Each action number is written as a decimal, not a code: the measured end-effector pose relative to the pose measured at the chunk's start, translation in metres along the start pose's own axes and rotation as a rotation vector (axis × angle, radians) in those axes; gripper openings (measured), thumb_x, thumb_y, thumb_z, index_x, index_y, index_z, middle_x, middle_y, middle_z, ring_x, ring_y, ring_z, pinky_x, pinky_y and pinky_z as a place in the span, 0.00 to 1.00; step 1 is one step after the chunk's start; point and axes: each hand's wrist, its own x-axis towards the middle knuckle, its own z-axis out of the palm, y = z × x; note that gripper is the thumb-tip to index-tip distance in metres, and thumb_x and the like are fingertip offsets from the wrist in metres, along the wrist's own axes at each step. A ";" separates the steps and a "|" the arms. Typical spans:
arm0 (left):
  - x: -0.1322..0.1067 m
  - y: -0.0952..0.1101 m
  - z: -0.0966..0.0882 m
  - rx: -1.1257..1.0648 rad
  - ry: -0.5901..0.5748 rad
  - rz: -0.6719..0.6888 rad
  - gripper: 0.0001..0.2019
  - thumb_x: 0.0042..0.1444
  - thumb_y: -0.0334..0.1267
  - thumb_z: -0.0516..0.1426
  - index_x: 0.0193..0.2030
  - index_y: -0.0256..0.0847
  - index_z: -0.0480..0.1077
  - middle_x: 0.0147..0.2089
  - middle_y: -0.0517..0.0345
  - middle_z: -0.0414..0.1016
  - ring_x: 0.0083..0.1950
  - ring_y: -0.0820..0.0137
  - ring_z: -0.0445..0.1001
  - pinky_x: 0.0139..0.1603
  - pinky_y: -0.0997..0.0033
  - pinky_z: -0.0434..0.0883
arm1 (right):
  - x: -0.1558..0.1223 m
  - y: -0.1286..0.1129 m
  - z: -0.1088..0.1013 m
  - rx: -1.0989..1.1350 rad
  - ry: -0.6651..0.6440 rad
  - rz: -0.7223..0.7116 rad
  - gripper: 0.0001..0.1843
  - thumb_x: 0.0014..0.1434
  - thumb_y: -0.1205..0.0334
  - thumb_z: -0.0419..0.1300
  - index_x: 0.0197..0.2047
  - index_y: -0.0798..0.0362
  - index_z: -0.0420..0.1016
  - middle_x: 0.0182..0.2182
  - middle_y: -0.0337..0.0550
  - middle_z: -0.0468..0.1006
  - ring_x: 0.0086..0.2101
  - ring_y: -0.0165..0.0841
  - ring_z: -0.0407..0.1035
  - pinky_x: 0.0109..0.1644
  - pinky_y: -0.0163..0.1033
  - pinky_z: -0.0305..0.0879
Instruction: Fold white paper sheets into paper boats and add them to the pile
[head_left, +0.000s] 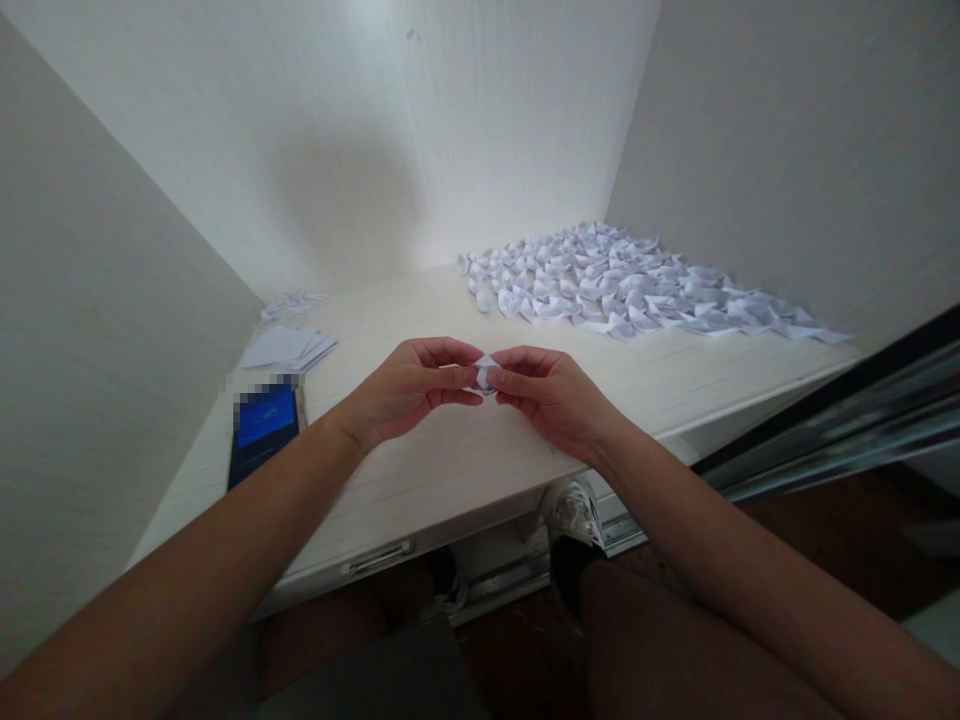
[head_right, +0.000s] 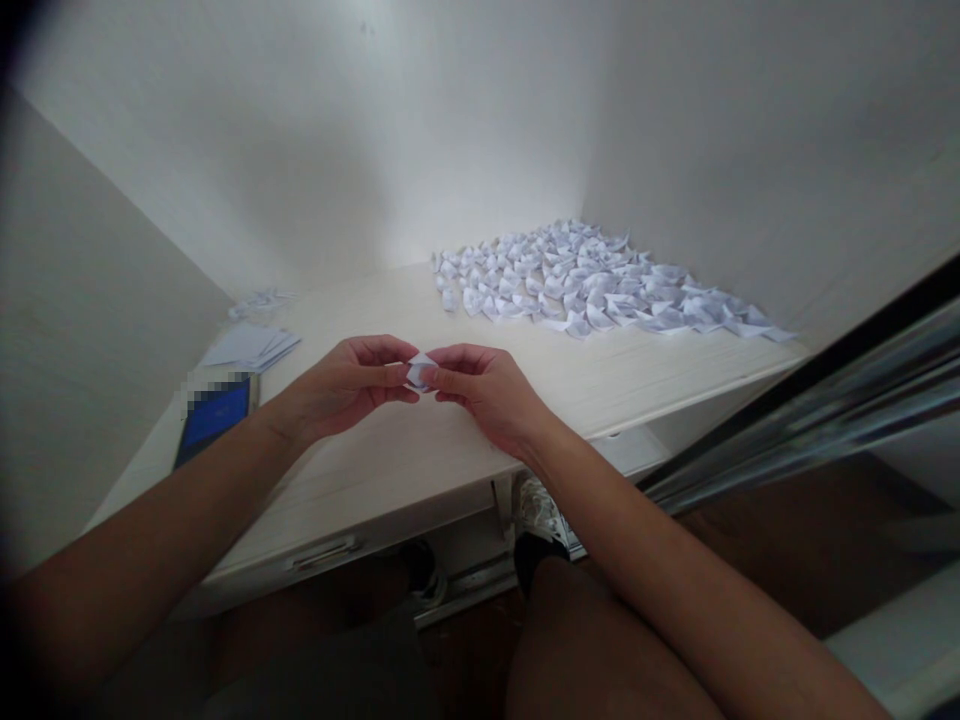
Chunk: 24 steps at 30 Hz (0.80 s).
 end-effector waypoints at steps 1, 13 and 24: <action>0.000 0.000 -0.001 0.020 0.001 -0.002 0.13 0.43 0.33 0.76 0.36 0.36 0.83 0.34 0.53 0.84 0.34 0.70 0.82 0.37 0.71 0.81 | 0.000 0.000 0.001 -0.016 0.001 -0.011 0.13 0.43 0.58 0.80 0.33 0.49 0.86 0.35 0.39 0.84 0.34 0.29 0.72 0.42 0.37 0.68; 0.000 -0.005 0.005 0.269 0.069 0.132 0.15 0.48 0.40 0.74 0.37 0.34 0.80 0.35 0.54 0.82 0.37 0.67 0.83 0.39 0.67 0.83 | 0.006 0.011 -0.002 -0.159 0.147 -0.079 0.16 0.43 0.55 0.79 0.33 0.51 0.84 0.34 0.41 0.85 0.33 0.29 0.74 0.42 0.40 0.73; 0.002 -0.006 0.002 0.268 0.065 0.068 0.17 0.44 0.42 0.75 0.36 0.35 0.78 0.34 0.56 0.81 0.36 0.68 0.82 0.37 0.68 0.82 | 0.005 0.007 -0.002 -0.243 0.069 -0.089 0.15 0.44 0.55 0.79 0.33 0.51 0.84 0.33 0.40 0.85 0.34 0.30 0.76 0.44 0.40 0.76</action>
